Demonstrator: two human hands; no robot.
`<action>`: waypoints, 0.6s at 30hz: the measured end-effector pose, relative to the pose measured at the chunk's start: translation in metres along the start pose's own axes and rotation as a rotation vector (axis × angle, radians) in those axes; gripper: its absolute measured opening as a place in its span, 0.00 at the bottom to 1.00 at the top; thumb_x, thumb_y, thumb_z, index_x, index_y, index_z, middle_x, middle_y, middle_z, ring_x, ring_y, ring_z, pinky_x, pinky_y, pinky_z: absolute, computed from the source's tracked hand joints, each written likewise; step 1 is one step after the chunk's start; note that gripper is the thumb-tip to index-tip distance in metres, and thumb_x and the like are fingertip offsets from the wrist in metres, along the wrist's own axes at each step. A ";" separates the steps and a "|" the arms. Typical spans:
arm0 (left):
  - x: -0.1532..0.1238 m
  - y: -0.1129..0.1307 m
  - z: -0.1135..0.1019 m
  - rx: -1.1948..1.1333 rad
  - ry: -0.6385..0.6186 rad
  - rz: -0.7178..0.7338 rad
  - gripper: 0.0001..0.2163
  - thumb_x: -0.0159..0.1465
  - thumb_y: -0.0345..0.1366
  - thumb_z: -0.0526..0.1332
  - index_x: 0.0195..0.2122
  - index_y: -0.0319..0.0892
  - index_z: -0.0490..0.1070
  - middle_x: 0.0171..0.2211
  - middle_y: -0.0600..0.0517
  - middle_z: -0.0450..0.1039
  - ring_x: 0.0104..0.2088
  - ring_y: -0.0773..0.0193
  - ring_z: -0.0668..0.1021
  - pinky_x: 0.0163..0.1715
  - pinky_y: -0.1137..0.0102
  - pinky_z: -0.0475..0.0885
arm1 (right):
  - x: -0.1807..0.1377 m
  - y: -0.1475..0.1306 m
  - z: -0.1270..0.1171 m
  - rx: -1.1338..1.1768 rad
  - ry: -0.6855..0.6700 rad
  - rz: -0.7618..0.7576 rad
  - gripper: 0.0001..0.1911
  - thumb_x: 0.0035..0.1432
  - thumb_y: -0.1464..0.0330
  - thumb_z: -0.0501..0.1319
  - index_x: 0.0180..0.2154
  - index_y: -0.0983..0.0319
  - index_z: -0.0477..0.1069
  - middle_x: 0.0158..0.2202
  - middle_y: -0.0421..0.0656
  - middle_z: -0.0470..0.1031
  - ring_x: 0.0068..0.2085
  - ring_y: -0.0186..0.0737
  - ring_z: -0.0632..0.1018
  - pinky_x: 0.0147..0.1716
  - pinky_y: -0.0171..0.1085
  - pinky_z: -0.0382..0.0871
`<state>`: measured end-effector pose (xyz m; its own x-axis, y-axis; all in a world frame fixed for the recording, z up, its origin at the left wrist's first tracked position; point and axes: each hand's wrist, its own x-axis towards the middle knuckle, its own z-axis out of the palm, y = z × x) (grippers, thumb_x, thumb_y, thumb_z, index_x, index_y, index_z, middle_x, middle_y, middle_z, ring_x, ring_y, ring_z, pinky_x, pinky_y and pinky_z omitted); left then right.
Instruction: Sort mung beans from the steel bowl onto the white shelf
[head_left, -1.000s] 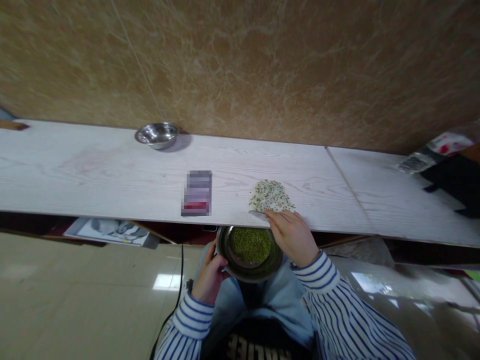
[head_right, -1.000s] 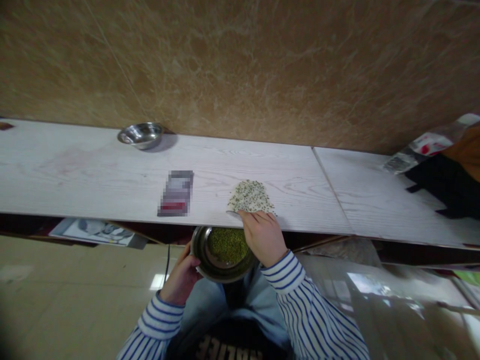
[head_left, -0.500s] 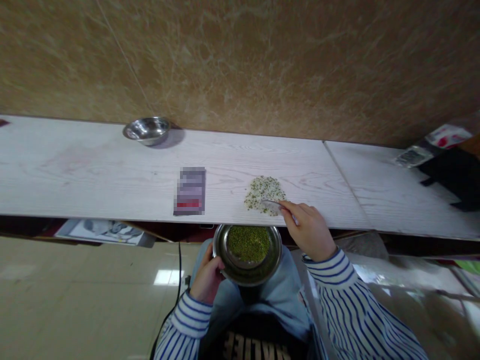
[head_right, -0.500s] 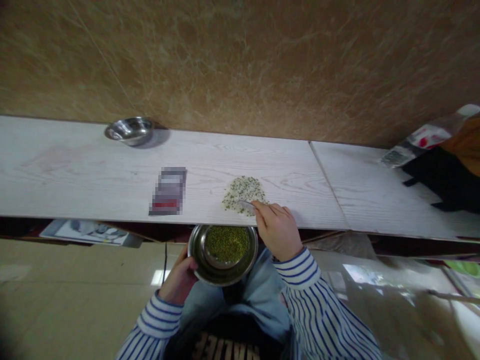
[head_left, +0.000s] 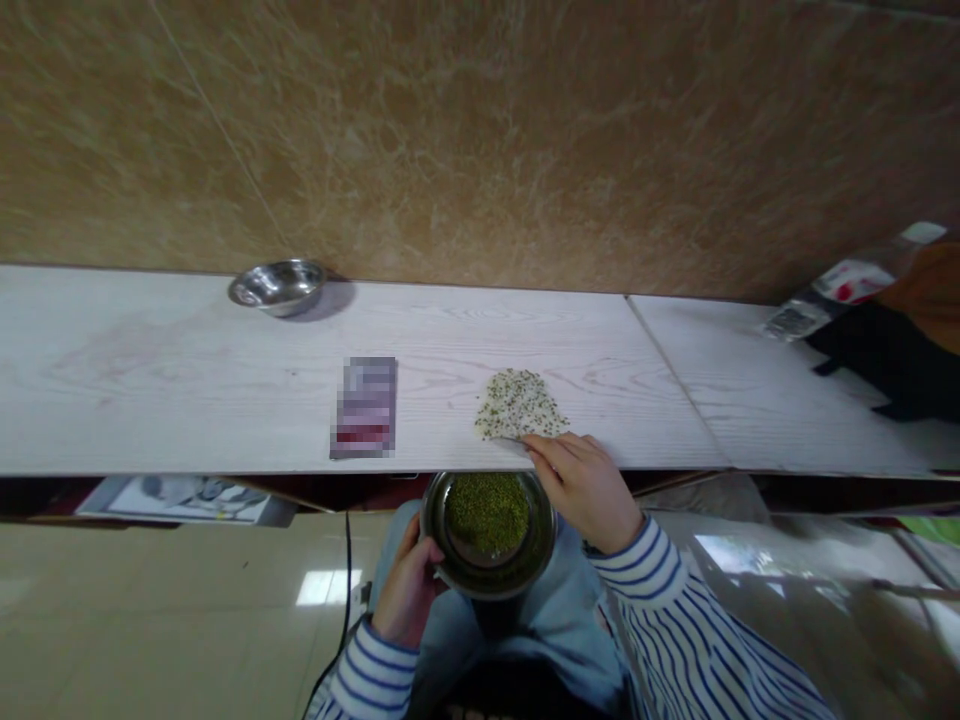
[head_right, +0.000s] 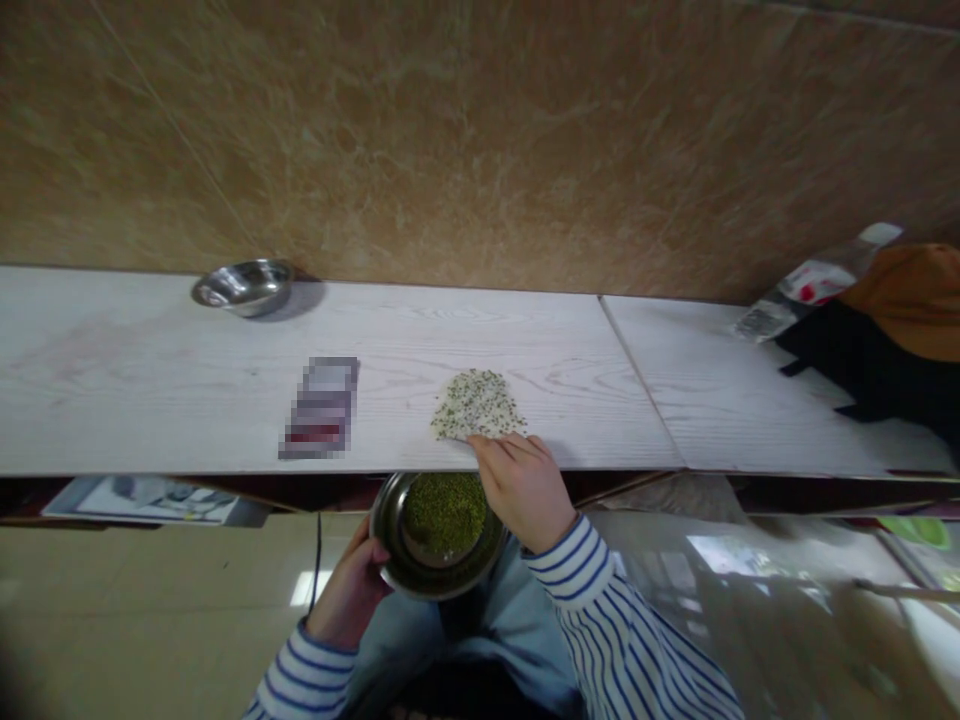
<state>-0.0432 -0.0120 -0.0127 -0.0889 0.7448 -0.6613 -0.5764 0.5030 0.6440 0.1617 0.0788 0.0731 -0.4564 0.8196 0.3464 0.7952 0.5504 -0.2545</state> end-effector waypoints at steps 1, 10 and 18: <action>0.001 -0.001 0.000 0.005 0.004 0.001 0.23 0.46 0.27 0.56 0.45 0.49 0.66 0.27 0.58 0.69 0.25 0.66 0.69 0.22 0.71 0.66 | 0.002 -0.003 0.002 -0.008 -0.012 -0.008 0.12 0.62 0.70 0.53 0.46 0.60 0.69 0.35 0.43 0.77 0.38 0.38 0.74 0.39 0.38 0.62; 0.004 -0.003 0.002 0.014 0.017 -0.006 0.27 0.46 0.27 0.57 0.50 0.48 0.65 0.28 0.56 0.70 0.25 0.67 0.70 0.24 0.71 0.66 | 0.017 0.007 0.007 -0.058 -0.024 0.015 0.13 0.62 0.70 0.52 0.47 0.59 0.69 0.35 0.43 0.77 0.38 0.39 0.74 0.39 0.39 0.61; 0.005 -0.001 0.000 0.017 0.037 -0.027 0.28 0.45 0.27 0.56 0.51 0.49 0.63 0.31 0.55 0.71 0.26 0.65 0.71 0.24 0.69 0.67 | 0.017 -0.020 0.015 0.039 0.012 -0.016 0.13 0.63 0.69 0.51 0.47 0.62 0.69 0.36 0.45 0.76 0.38 0.39 0.74 0.43 0.39 0.63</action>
<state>-0.0434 -0.0089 -0.0170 -0.1039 0.7146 -0.6918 -0.5650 0.5300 0.6323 0.1321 0.0845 0.0706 -0.4636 0.8089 0.3617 0.7719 0.5691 -0.2834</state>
